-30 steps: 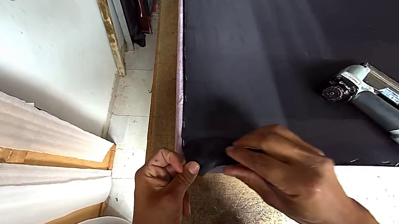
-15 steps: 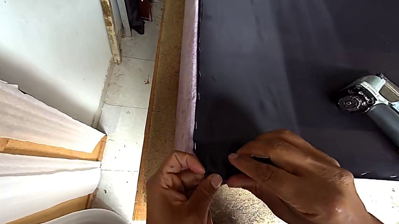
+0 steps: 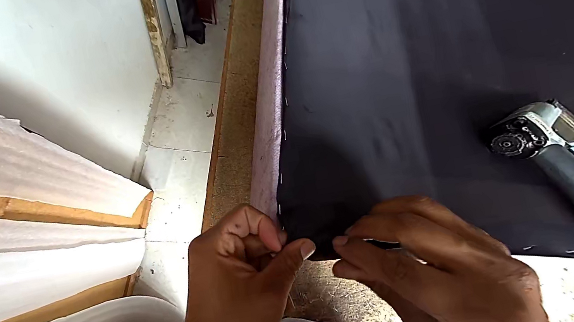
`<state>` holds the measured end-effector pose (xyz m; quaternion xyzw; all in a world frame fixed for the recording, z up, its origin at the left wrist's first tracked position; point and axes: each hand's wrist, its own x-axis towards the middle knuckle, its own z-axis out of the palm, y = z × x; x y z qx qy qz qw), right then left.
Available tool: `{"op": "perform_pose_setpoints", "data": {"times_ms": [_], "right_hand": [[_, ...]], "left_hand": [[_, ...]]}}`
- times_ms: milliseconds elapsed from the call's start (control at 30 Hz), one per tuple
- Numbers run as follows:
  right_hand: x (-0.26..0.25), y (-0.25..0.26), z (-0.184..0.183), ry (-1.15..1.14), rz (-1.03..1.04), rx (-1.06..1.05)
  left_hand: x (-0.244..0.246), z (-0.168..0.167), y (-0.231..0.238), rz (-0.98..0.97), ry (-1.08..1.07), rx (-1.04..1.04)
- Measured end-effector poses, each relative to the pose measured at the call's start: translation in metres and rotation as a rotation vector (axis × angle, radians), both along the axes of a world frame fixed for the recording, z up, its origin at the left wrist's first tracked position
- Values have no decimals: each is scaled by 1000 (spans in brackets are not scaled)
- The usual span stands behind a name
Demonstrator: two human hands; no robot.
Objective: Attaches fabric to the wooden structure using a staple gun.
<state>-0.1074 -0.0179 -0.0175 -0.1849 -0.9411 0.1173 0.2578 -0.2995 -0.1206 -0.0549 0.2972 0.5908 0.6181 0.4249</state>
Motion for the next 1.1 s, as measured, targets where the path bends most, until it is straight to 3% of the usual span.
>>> {"op": "perform_pose_setpoints", "data": {"times_ms": [200, 333, 400, 500, 600, 767, 933, 1000, 1100], "right_hand": [[-8, 0, -6, -81, -59, 146], [-19, -6, -7, -123, -92, 313], [-22, -7, -12, -36, -86, 357], [-21, -8, -23, 42, -59, 387], [-18, -7, -29, 55, -29, 412], [-17, -9, -33, 48, -39, 438], [0, -13, -28, 14, -74, 260], [33, 3, -15, -45, -203, 268], [107, 56, 20, -322, -550, 280]], "left_hand": [[9, -15, -8, 63, -264, 88], [9, -18, -8, 44, -250, 103], [3, -23, -12, -20, 70, 149], [-17, -23, -12, 12, 923, 247], [-27, -7, 3, -148, 1328, 347], [-29, -1, 22, -333, 1521, 610], [-37, -11, 22, -428, 1567, 727], [-41, -8, 23, -497, 1589, 735], [-46, -3, 26, -599, 1621, 746]]}}
